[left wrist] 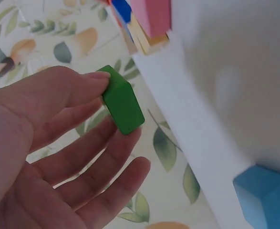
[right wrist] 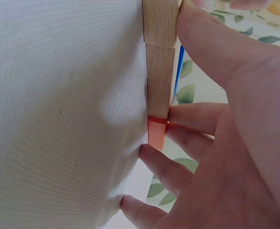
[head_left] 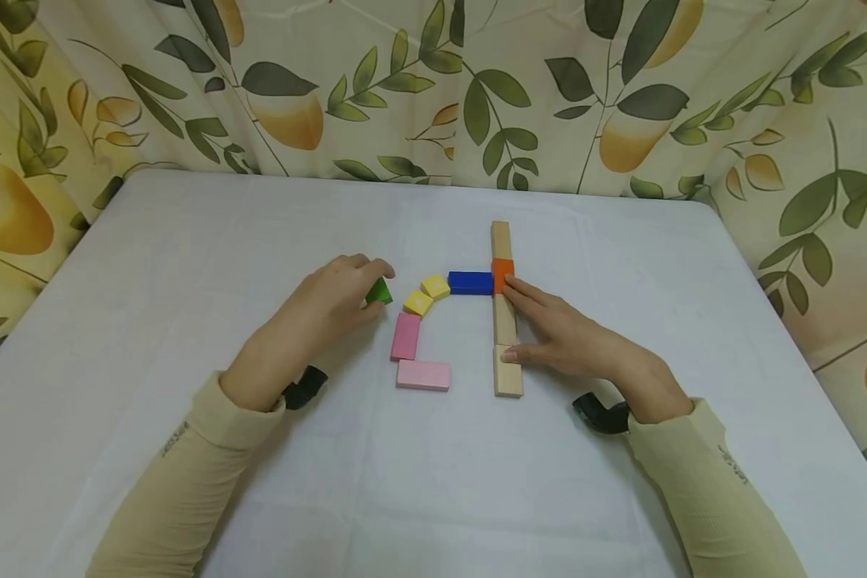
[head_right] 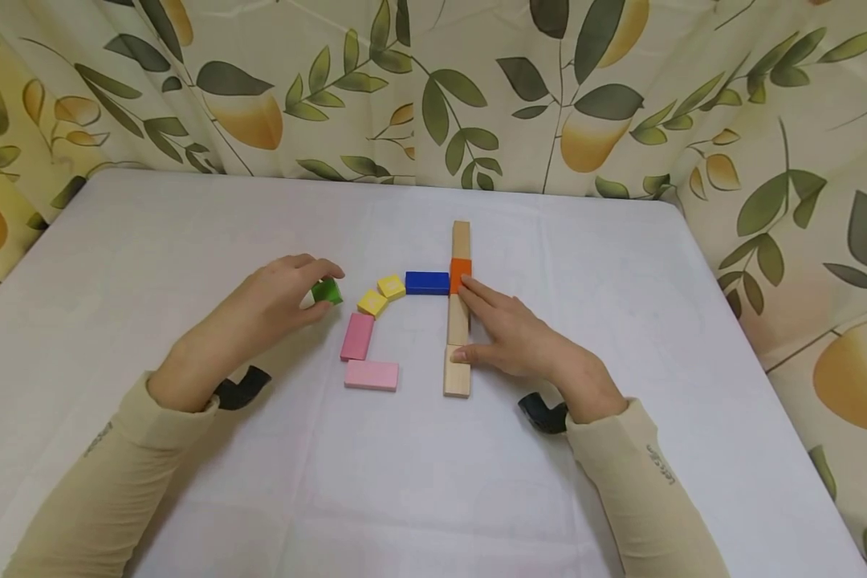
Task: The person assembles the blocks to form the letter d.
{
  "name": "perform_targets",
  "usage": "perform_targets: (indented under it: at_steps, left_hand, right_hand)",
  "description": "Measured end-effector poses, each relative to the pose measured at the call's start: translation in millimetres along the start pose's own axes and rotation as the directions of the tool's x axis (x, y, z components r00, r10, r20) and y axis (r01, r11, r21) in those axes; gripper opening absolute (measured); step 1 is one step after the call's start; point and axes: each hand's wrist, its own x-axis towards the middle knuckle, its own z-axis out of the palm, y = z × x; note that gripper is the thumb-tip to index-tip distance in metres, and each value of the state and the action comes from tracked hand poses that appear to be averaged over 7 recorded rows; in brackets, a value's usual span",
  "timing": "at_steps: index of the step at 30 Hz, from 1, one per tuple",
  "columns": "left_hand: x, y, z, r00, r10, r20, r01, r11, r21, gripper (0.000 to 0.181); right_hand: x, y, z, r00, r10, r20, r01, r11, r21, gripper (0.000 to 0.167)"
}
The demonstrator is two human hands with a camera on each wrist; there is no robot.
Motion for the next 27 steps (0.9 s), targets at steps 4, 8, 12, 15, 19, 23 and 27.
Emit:
perform_targets:
  at_steps: [4, 8, 12, 15, 19, 23, 27]
  left_hand:
    - [-2.6, 6.3, 1.9, 0.999, 0.051, -0.016, -0.051, 0.999, 0.004, 0.037]
    - [-3.5, 12.0, 4.8, 0.996, 0.090, -0.013, -0.090, 0.996, 0.000, 0.038]
    - [-3.6, 17.3, 6.3, 0.993, 0.117, -0.009, -0.117, 0.993, -0.002, 0.037]
    - [-3.2, 21.1, 7.6, 0.991, 0.132, -0.002, -0.132, 0.991, -0.003, 0.038]
    - [-2.4, 25.3, 8.9, 0.988, 0.155, 0.014, -0.155, 0.988, -0.011, 0.040]
    - [0.6, 30.9, 9.3, 0.983, 0.179, 0.042, -0.178, 0.984, -0.016, 0.037]
    - [6.5, 40.8, 9.0, 0.977, 0.193, 0.094, -0.193, 0.981, -0.014, 0.034]
  right_hand:
    - [1.2, 1, 0, 1.000, -0.002, 0.002, 0.002, 1.000, -0.012, 0.095]
    - [1.4, 1, 0, 1.000, 0.005, 0.005, -0.005, 1.000, -0.011, 0.096]
    - [1.0, 1, 0, 1.000, 0.012, 0.008, -0.012, 1.000, -0.008, 0.095]
    - [0.2, 1, 0, 1.000, 0.011, 0.008, -0.011, 1.000, -0.005, 0.095]
    - [-0.2, 2, 0, 1.000, 0.003, 0.009, -0.003, 1.000, -0.010, 0.095]
    - [0.9, 2, 0, 1.000, -0.003, 0.007, 0.003, 1.000, -0.023, 0.095]
    - [1.6, 3, 0, 1.000, 0.002, 0.009, -0.002, 1.000, -0.028, 0.095]
